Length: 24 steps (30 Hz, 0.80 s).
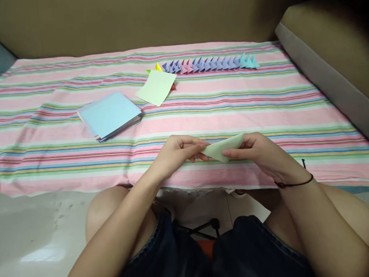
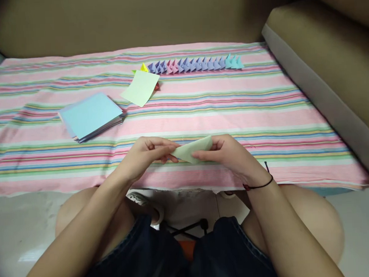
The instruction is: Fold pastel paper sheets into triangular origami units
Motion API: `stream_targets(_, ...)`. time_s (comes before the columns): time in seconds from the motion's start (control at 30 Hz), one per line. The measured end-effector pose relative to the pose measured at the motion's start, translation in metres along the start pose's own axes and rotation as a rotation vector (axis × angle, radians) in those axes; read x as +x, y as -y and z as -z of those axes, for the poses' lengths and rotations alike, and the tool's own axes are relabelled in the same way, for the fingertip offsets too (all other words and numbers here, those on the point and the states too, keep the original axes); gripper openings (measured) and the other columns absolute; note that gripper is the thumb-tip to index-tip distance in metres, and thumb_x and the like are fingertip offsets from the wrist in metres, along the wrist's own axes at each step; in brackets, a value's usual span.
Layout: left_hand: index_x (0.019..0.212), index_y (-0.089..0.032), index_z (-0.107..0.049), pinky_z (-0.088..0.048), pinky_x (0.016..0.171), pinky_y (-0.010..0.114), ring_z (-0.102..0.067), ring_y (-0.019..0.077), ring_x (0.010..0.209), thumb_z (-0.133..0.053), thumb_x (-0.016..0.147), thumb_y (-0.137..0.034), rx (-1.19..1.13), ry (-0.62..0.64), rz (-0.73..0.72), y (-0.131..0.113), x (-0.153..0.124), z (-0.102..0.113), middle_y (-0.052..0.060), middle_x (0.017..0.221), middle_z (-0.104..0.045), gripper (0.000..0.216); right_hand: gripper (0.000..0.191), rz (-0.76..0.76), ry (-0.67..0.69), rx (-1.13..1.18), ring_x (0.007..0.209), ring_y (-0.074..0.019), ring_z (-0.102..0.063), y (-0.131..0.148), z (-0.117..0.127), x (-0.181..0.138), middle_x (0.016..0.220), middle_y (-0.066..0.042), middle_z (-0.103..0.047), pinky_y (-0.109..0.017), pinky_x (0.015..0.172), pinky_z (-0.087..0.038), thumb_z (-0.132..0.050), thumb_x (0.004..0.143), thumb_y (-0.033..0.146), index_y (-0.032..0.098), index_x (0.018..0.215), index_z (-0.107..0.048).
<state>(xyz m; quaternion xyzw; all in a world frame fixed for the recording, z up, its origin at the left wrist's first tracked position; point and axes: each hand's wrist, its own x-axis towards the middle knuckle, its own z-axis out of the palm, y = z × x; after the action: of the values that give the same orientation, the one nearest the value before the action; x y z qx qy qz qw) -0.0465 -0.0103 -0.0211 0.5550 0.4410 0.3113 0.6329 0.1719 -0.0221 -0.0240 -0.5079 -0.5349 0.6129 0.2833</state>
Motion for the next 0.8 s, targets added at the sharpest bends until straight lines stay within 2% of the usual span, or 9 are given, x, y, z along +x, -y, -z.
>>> stream_targets(0.13, 0.09, -0.014, -0.072, -0.046, 0.06, 0.023, -0.069, 0.0191, 0.077, -0.06, 0.079, -0.038, -0.121, 0.009, 0.037, 0.002, -0.003, 0.002, 0.009, 0.081, -0.073, 0.029, 0.025, -0.013, -0.016, 0.025, 0.083, -0.0214, -0.067, -0.001, -0.003, -0.001, 0.088, -0.004, -0.073, -0.034, 0.075, -0.052, -0.071, 0.07, 0.033, 0.019, 0.091, -0.072)
stream_targets(0.2, 0.089, -0.014, -0.071, -0.048, 0.063, 0.024, -0.069, 0.0194, 0.077, -0.067, 0.074, -0.036, -0.115, -0.004, 0.032, 0.003, -0.004, -0.001, 0.008, 0.077, -0.073, 0.027, 0.024, 0.0, -0.02, 0.036, 0.084, -0.02, -0.066, 0.001, -0.005, -0.002, 0.088, -0.004, -0.073, -0.033, 0.075, -0.051, -0.069, 0.072, 0.033, 0.019, 0.092, -0.071)
stream_targets(0.3, 0.085, -0.014, -0.068, -0.051, 0.066, 0.026, -0.068, 0.0184, 0.073, -0.077, 0.062, -0.027, -0.128, -0.07, 0.004, 0.009, -0.005, -0.009, 0.005, 0.074, -0.073, 0.028, 0.021, -0.005, -0.011, 0.045, 0.084, -0.0184, -0.066, 0.004, -0.008, -0.003, 0.086, -0.003, -0.072, -0.031, 0.075, -0.05, -0.065, 0.075, 0.031, 0.017, 0.09, -0.071)
stream_targets(0.37, 0.082, -0.013, -0.067, -0.052, 0.068, 0.028, -0.069, 0.0181, 0.072, -0.078, 0.061, -0.025, -0.154, -0.115, -0.015, 0.012, -0.006, -0.013, 0.005, 0.074, -0.072, 0.027, 0.02, -0.021, -0.018, 0.046, 0.082, -0.0181, -0.066, 0.003, -0.008, -0.003, 0.085, -0.003, -0.072, -0.029, 0.072, -0.05, -0.065, 0.075, 0.031, 0.017, 0.088, -0.071)
stream_targets(0.5, 0.086, -0.014, -0.067, -0.054, 0.07, 0.029, -0.069, 0.0181, 0.074, -0.078, 0.061, -0.024, -0.166, -0.144, -0.049, 0.014, -0.008, -0.016, 0.004, 0.075, -0.072, 0.029, 0.026, -0.022, -0.075, 0.056, 0.075, -0.02, -0.066, -0.004, -0.007, -0.004, 0.087, -0.005, -0.072, -0.029, 0.06, -0.051, -0.07, 0.07, 0.036, 0.018, 0.089, -0.071)
stream_targets(0.63, 0.095, -0.016, -0.068, -0.055, 0.073, 0.029, -0.069, 0.0177, 0.076, -0.076, 0.064, -0.025, -0.151, -0.164, -0.134, 0.011, -0.01, -0.016, 0.003, 0.076, -0.072, 0.033, 0.027, -0.03, -0.09, 0.135, 0.079, -0.0223, -0.066, -0.005, -0.009, -0.005, 0.09, -0.006, -0.072, -0.032, 0.064, -0.053, -0.071, 0.07, 0.036, 0.019, 0.092, -0.071)
stream_targets(0.8, 0.093, -0.015, -0.071, -0.055, 0.073, 0.028, -0.069, 0.0169, 0.075, -0.073, 0.069, -0.025, -0.148, -0.192, -0.181, 0.007, -0.011, -0.016, 0.003, 0.076, -0.073, 0.026, 0.026, -0.057, -0.082, 0.253, 0.078, -0.0216, -0.066, -0.003, -0.017, -0.005, 0.086, -0.006, -0.072, -0.032, 0.067, -0.053, -0.073, 0.069, 0.035, 0.02, 0.09, -0.071)
